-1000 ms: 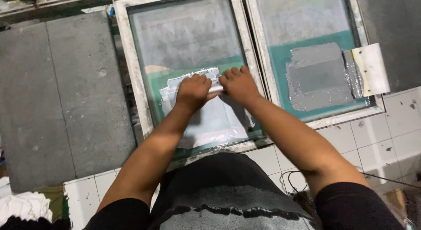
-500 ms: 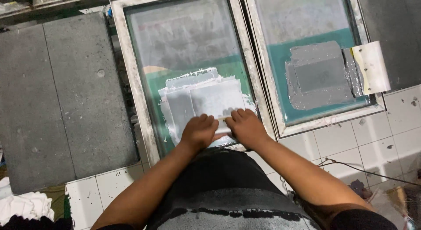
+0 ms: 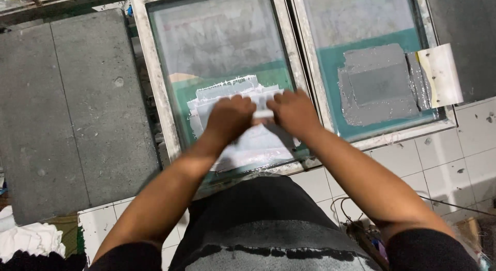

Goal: Manual screen printing of white ink onto a stack of small fabric pieces using a squeegee

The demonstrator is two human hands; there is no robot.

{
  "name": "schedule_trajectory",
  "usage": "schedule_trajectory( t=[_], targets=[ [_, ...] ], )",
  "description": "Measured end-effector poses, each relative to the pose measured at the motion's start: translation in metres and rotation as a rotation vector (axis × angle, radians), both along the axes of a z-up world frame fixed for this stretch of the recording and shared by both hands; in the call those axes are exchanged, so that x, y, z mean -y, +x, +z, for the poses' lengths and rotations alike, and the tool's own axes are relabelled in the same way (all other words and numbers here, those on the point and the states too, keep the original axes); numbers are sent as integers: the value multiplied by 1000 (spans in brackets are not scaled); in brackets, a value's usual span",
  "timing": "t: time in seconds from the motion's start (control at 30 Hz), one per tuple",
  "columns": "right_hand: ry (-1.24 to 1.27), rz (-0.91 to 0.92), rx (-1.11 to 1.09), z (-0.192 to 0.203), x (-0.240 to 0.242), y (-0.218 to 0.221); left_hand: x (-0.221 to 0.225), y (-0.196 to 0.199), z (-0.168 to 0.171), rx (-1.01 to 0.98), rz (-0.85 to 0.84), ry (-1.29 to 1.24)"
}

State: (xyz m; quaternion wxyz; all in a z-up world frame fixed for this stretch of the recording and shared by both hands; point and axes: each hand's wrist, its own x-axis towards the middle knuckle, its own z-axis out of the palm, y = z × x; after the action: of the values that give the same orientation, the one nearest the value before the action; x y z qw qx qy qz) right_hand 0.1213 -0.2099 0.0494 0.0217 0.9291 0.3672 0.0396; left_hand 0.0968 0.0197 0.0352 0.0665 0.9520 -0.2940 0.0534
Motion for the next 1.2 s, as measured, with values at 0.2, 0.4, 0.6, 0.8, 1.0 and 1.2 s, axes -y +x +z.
schedule_trajectory(
  t=[0.2,0.4,0.6,0.8,1.0,1.2],
  targets=[
    [162,47,252,-88,-10,48,-9,42,-70,519,-36,-118],
    [241,86,228,-67,-6,0,-1,0,-36,-4,-37,29],
    [182,63,23,-41,13,-67,16,-61,-42,-177,-108,-36],
    [82,27,-92,-34,27,-103,21,-98,-51,-36,-112,-193],
    [-45,1,-193,3,18,-52,13,-51,-14,-229,-65,-84],
    [85,77,142,-3,-44,36,-39,23,-18,378,49,-66]
  ],
)
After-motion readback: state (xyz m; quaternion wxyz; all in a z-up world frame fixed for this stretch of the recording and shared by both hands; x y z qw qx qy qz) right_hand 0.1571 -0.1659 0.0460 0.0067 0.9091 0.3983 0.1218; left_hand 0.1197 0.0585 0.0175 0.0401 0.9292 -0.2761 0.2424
